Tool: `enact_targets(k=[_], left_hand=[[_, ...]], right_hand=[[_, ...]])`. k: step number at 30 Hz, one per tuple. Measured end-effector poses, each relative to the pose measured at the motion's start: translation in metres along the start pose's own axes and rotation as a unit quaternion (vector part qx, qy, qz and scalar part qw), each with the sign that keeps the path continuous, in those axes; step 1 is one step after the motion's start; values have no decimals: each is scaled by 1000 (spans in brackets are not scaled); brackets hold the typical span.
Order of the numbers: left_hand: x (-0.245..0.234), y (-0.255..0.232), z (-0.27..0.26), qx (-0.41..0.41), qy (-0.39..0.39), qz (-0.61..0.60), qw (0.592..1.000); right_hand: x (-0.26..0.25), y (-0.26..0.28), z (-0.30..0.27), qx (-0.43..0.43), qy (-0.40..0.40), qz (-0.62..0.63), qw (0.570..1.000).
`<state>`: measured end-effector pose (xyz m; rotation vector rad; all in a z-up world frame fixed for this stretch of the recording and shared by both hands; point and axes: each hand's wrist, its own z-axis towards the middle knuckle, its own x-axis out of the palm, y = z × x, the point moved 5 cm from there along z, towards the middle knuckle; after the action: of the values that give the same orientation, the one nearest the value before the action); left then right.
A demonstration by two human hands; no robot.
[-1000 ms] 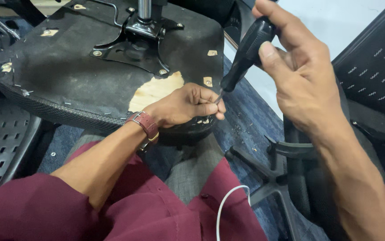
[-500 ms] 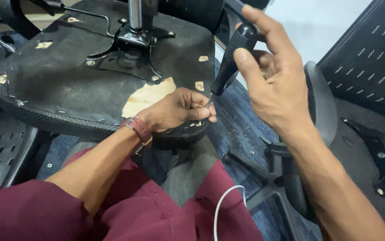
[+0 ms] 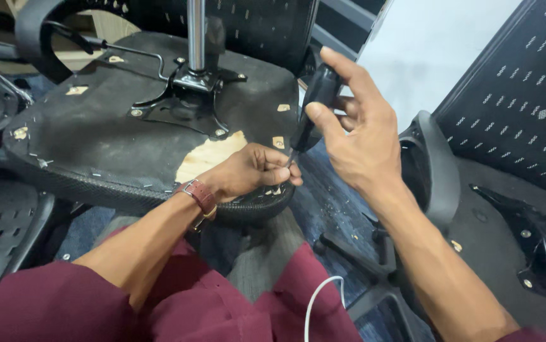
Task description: The person uses a screwdriver to remove screws from the underside of an office chair seat. The chair is upside down, and the person works methodically to loosen and remove fasteners from the seat base.
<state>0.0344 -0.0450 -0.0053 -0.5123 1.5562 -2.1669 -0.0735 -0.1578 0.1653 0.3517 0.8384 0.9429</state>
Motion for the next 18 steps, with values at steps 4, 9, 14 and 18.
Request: enact_targets(k=[4, 9, 14, 18], left_hand=[[-2, 0, 0, -7, -8, -16, 1000], [-2, 5, 2, -15, -16, -28, 999], [0, 6, 0, -3, -37, 3, 999], [8, 6, -3, 10, -48, -28, 998]], right_hand=[[-12, 9, 0, -27, -57, -130, 990], [-9, 8, -2, -74, -34, -66, 994], [4, -8, -6, -32, 16, 41, 999], [6, -12, -5, -46, 17, 61, 997]])
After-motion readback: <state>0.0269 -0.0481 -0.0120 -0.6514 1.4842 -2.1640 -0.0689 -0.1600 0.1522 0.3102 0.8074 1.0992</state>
